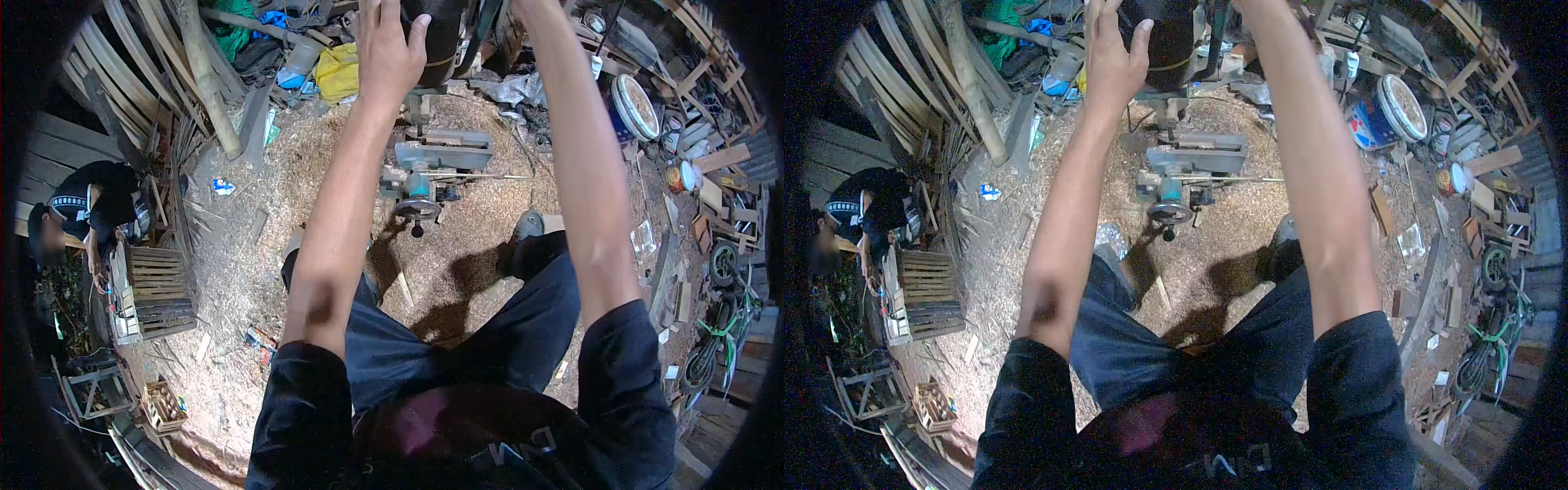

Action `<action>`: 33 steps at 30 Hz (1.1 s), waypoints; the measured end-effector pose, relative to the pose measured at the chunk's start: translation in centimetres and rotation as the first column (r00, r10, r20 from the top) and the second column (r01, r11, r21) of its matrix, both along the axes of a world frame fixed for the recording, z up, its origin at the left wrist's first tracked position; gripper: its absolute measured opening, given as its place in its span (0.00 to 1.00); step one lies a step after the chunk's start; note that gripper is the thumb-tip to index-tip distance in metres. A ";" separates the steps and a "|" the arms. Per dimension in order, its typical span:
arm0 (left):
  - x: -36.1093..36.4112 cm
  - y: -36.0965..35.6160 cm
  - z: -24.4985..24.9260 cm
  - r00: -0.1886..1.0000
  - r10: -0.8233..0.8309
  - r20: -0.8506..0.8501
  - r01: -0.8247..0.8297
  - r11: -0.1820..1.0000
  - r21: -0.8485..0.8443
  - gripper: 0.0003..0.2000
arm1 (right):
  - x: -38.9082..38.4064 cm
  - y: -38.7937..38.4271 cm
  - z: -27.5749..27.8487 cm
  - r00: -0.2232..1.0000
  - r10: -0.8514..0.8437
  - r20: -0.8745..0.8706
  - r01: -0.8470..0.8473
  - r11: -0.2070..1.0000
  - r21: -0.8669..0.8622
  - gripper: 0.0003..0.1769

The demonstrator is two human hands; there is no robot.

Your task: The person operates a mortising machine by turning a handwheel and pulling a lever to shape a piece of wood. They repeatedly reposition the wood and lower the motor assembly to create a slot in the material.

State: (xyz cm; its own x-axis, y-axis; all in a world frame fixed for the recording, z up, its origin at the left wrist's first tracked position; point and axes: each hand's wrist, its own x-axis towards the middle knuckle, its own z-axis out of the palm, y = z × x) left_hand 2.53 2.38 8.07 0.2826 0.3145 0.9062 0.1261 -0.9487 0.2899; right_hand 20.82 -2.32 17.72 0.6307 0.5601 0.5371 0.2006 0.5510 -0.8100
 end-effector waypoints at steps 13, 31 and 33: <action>-5.6 -3.6 -11.3 0.966 -0.050 -0.254 -0.036 0.945 -0.324 0.27 | -13.5 -17.6 -21.8 0.910 -0.067 0.409 0.042 0.997 0.069 0.19; -10.9 -9.1 -33.8 0.655 -0.325 -0.682 -0.207 0.790 -0.576 0.32 | -18.2 -19.8 -36.2 0.830 -0.087 0.551 0.510 0.518 -0.686 0.40; -11.4 -10.6 -33.1 0.736 -0.362 -0.572 -0.143 0.743 -0.653 0.35 | -18.1 -19.0 -41.5 0.817 -0.146 0.558 0.537 0.548 -0.642 0.39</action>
